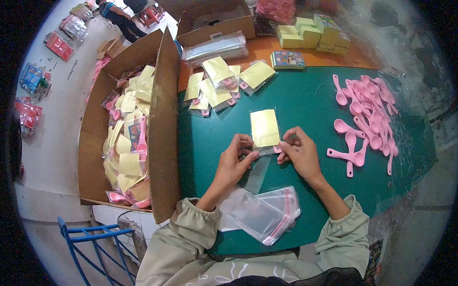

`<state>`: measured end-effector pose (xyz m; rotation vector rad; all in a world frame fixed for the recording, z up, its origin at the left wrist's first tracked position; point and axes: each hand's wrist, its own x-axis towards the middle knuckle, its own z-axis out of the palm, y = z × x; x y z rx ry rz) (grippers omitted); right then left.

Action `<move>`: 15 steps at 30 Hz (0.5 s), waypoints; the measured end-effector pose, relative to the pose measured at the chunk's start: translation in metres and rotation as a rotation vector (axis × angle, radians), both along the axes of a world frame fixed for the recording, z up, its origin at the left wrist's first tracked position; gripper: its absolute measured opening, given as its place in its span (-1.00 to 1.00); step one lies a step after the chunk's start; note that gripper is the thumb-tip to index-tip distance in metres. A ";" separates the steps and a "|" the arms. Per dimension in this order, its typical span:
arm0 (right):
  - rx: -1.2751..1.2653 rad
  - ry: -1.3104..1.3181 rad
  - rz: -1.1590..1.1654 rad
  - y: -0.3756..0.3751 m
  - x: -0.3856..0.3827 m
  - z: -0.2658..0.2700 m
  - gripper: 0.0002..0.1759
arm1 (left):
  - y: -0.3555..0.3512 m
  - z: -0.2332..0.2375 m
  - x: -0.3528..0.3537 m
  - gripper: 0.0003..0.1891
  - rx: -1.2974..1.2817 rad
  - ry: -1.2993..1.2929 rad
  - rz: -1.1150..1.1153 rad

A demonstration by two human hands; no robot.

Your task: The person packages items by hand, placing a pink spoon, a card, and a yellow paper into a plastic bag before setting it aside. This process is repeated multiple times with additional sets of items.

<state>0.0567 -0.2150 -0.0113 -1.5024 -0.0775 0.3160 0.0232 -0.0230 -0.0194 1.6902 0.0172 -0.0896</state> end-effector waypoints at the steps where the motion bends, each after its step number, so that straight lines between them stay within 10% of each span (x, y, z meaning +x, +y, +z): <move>1: -0.002 0.001 0.000 0.001 -0.001 0.001 -0.79 | 0.001 0.001 0.000 -0.70 0.031 -0.020 -0.017; 8: -0.152 -0.169 0.028 -0.008 0.001 0.006 -0.69 | 0.006 0.018 0.011 -0.61 0.153 -0.282 0.051; 11: -0.779 -0.821 -0.026 -0.036 0.016 0.030 -0.69 | 0.025 0.017 0.025 -0.56 0.390 -0.386 0.245; 13: -1.105 -0.760 -0.224 -0.068 0.022 0.031 -0.71 | 0.035 0.017 0.027 -0.53 0.896 -0.549 0.440; 15: -1.345 -0.623 -0.362 -0.099 0.024 0.029 -0.73 | 0.032 0.014 0.012 -0.45 0.792 -0.357 0.210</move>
